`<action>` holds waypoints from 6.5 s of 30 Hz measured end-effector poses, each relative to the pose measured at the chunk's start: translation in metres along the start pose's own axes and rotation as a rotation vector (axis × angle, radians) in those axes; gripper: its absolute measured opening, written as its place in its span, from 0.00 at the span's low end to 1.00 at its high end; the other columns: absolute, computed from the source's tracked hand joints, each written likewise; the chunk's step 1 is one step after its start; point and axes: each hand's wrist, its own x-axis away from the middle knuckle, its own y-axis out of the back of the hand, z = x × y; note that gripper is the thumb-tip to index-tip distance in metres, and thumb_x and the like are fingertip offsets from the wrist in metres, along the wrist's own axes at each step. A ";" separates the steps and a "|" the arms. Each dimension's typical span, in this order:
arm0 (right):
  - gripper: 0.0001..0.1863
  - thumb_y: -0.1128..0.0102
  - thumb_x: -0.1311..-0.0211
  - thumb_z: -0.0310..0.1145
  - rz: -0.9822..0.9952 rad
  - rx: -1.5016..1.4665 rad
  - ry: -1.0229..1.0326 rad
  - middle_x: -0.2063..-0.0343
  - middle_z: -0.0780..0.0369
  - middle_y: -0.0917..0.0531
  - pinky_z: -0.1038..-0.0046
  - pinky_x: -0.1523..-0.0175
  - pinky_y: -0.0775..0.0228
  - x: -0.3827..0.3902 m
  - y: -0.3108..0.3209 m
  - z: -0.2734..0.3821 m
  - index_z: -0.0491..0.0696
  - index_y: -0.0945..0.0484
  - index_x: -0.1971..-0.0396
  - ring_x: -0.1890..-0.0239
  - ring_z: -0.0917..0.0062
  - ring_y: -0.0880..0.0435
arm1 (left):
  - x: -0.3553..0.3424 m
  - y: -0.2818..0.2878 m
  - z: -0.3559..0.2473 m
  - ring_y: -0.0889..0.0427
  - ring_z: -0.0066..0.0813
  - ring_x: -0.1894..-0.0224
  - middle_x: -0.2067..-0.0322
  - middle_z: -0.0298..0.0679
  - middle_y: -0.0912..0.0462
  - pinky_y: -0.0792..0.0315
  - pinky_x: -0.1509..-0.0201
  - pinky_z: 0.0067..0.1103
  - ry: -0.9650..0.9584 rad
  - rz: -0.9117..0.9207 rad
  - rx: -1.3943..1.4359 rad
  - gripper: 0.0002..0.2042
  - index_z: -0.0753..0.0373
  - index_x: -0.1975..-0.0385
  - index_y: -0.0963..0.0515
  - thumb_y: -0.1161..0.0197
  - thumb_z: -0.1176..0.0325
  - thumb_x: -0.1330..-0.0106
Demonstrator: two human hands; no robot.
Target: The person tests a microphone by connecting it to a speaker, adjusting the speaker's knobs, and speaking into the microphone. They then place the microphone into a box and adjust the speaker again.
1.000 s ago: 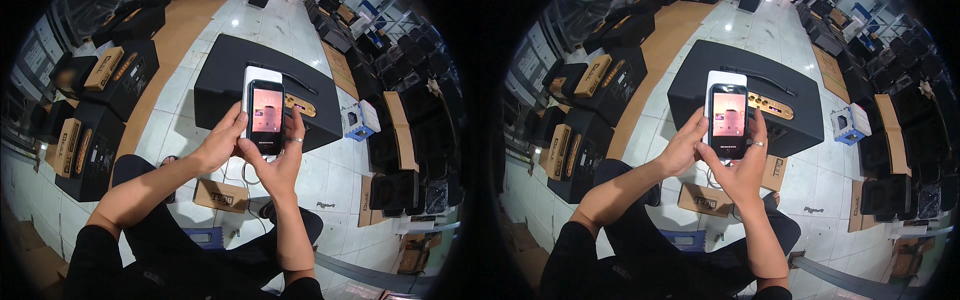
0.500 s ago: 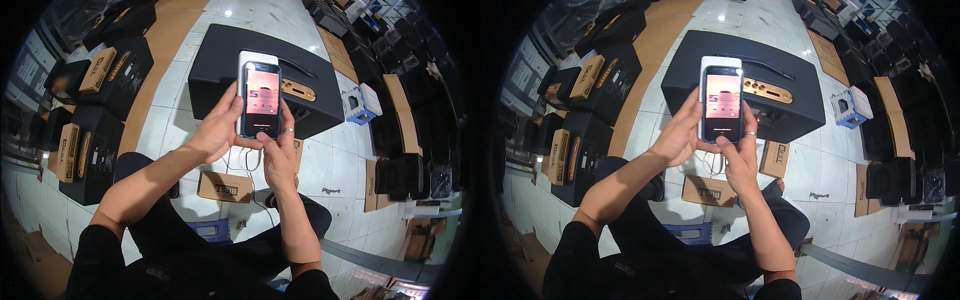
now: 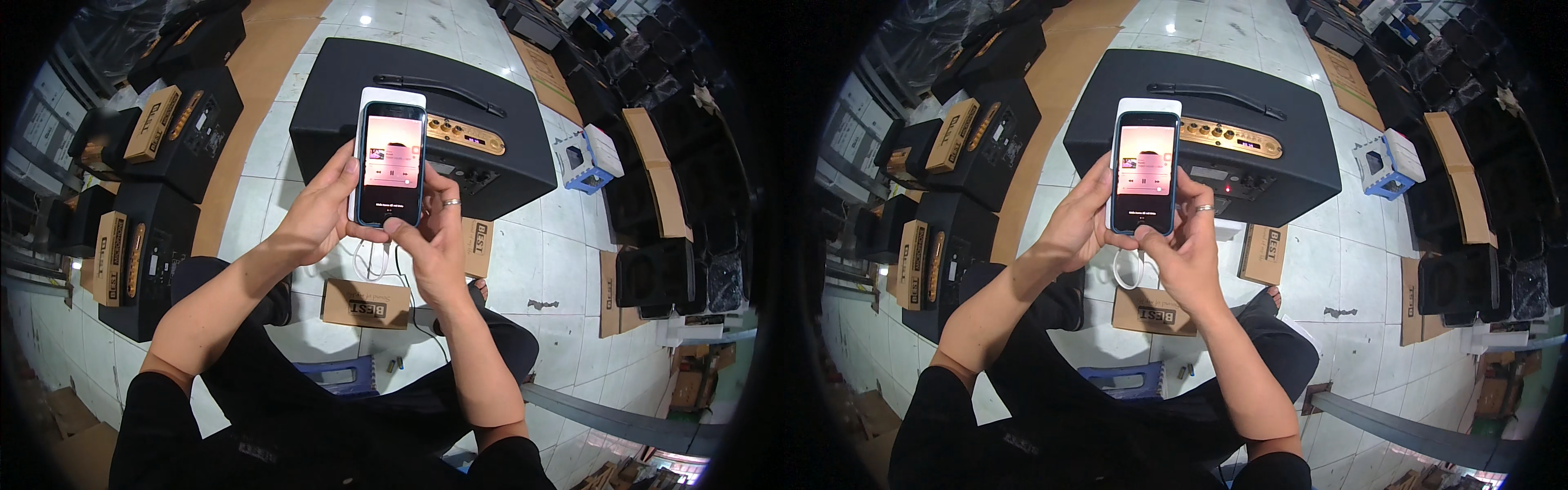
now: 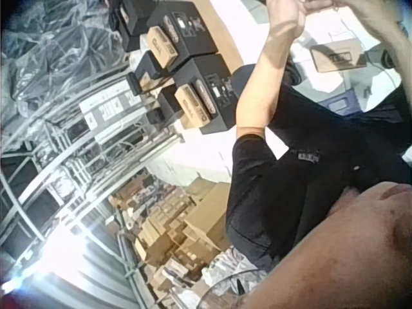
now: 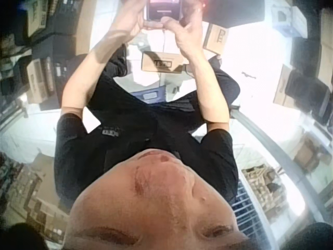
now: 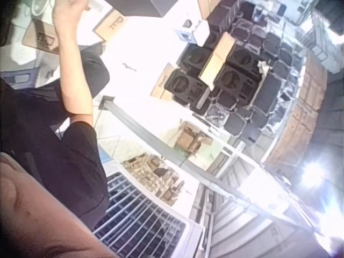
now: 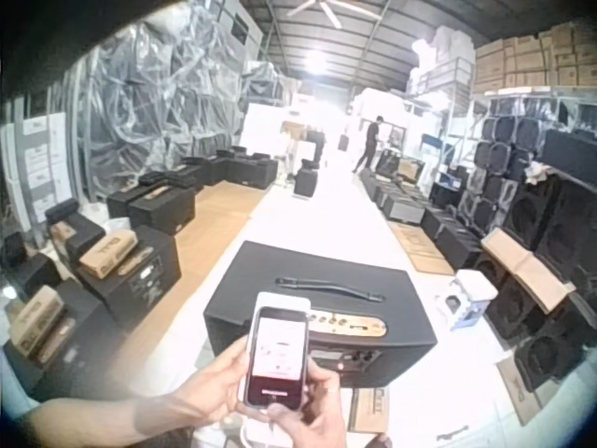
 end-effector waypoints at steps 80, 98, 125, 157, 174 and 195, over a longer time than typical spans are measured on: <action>0.32 0.50 0.28 0.40 -0.145 0.097 0.104 0.37 0.50 0.31 0.64 0.27 0.40 -0.002 0.011 -0.009 0.47 0.42 0.29 0.32 0.68 0.31 | -0.001 -0.021 0.009 0.25 0.49 0.33 0.33 0.52 0.30 0.17 0.45 0.56 0.231 0.034 0.047 0.33 0.59 0.25 0.48 0.70 0.40 0.19; 0.36 0.50 0.29 0.43 -0.201 0.074 0.205 0.35 0.48 0.31 0.63 0.26 0.42 -0.004 0.006 -0.021 0.44 0.43 0.26 0.31 0.65 0.31 | 0.005 -0.015 0.001 0.26 0.49 0.31 0.33 0.52 0.29 0.23 0.39 0.58 0.266 0.211 0.164 0.37 0.61 0.25 0.44 0.66 0.40 0.23; 0.34 0.51 0.26 0.43 -0.188 -0.020 0.185 0.31 0.53 0.33 0.64 0.27 0.35 0.006 -0.005 -0.008 0.48 0.45 0.25 0.29 0.67 0.30 | 0.009 -0.015 0.001 0.25 0.46 0.32 0.33 0.50 0.28 0.24 0.36 0.54 0.322 0.304 0.230 0.35 0.57 0.25 0.42 0.71 0.40 0.23; 0.37 0.51 0.31 0.41 -0.190 0.069 0.220 0.30 0.51 0.35 0.63 0.24 0.45 0.001 -0.004 -0.007 0.44 0.45 0.25 0.28 0.65 0.35 | 0.008 -0.015 -0.004 0.30 0.50 0.28 0.30 0.50 0.33 0.29 0.34 0.61 0.331 0.203 0.202 0.37 0.61 0.23 0.47 0.68 0.39 0.23; 0.37 0.51 0.31 0.39 -0.178 0.048 0.167 0.28 0.53 0.38 0.62 0.23 0.44 0.007 -0.002 -0.005 0.49 0.47 0.24 0.26 0.67 0.36 | 0.004 -0.021 -0.006 0.26 0.47 0.31 0.32 0.53 0.30 0.20 0.39 0.54 0.308 0.213 0.070 0.38 0.66 0.23 0.50 0.73 0.41 0.23; 0.36 0.52 0.31 0.37 -0.185 0.065 0.174 0.27 0.54 0.39 0.62 0.22 0.45 0.008 0.000 -0.007 0.48 0.46 0.24 0.25 0.67 0.37 | 0.006 -0.021 -0.002 0.24 0.48 0.33 0.33 0.54 0.29 0.17 0.42 0.51 0.282 0.196 0.066 0.38 0.67 0.24 0.50 0.71 0.41 0.23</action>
